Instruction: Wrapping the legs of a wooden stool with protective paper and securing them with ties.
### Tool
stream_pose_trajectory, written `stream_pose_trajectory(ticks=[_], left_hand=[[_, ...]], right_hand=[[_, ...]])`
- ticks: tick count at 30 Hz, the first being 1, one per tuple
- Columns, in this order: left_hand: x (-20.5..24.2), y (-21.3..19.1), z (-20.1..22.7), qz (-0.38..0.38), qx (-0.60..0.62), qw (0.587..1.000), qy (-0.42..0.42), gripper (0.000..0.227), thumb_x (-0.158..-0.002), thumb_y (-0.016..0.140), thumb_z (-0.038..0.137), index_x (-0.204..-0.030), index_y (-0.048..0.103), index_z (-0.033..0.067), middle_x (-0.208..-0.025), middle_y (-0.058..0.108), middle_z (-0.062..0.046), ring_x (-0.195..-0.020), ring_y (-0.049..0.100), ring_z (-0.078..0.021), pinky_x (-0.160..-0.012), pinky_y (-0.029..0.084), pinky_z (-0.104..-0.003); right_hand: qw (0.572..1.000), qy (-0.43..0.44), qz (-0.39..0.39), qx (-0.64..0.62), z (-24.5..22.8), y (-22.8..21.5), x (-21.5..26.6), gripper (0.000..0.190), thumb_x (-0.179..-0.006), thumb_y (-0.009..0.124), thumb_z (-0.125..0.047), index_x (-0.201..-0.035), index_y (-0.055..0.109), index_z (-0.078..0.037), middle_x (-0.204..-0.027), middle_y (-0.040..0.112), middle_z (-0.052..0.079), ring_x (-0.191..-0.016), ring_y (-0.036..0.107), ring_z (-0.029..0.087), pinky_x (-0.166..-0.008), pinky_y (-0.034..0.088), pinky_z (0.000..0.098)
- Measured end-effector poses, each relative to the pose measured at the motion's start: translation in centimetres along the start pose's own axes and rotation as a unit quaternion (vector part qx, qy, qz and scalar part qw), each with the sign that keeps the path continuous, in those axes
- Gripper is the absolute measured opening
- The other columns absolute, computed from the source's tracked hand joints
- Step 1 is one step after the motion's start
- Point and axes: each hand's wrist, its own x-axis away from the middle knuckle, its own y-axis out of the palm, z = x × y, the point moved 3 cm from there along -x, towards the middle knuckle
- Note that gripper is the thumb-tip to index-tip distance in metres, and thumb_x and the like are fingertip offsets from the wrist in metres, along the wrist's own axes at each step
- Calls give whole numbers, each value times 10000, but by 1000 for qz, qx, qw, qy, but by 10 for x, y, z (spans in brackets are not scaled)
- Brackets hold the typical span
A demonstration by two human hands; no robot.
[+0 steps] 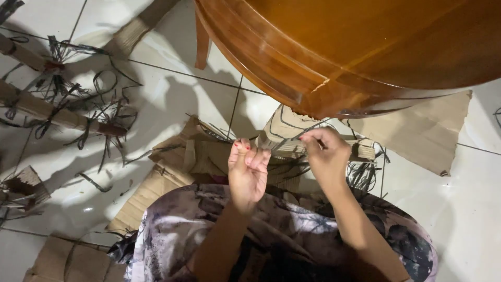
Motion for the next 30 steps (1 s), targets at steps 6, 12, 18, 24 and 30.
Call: stream_pose_trajectory(ticks=[6,12,18,24,30], left_hand=[[-3,3,-1,-7,-20,986,-166,246,-1103,499,274,-959,572,88,-620,376,84,-521,362,-23,-605,422,-203],[1,18,-12,7,-173,942,-289,267,-1044,634,243,-1174,662,11,-588,355,95,-482,302,-6,-435,330,-141],[-5,23,-12,-11,-301,924,-236,321,-971,732,237,-1170,714,-13,-689,521,2,-631,472,-35,-576,399,-142],[-5,48,1,-25,-382,912,-147,287,-867,827,176,-1095,787,6,-836,714,-99,-855,611,-119,-796,519,-246],[-16,18,-13,5,-397,908,-134,304,-782,858,51,-1063,771,-27,-760,734,-172,-711,696,-153,-676,601,-260]], right_hand=[[999,20,28,-19,12,6,-3,131,-831,772,92,-786,693,-1,-658,663,116,-678,642,168,-735,544,318],[1000,-1,22,-9,3,-1,-7,123,-825,794,99,-797,729,-2,-669,673,118,-662,669,221,-700,558,333],[999,2,14,30,-4,-5,-9,122,-803,867,12,-833,775,-62,-685,675,84,-666,676,199,-689,561,321],[993,54,-44,94,-32,-22,-8,110,-792,877,-64,-861,805,-112,-689,702,67,-666,670,168,-660,548,309],[981,124,-76,130,-54,-26,5,118,-770,856,-104,-861,819,-170,-701,746,55,-697,722,190,-671,573,325]])
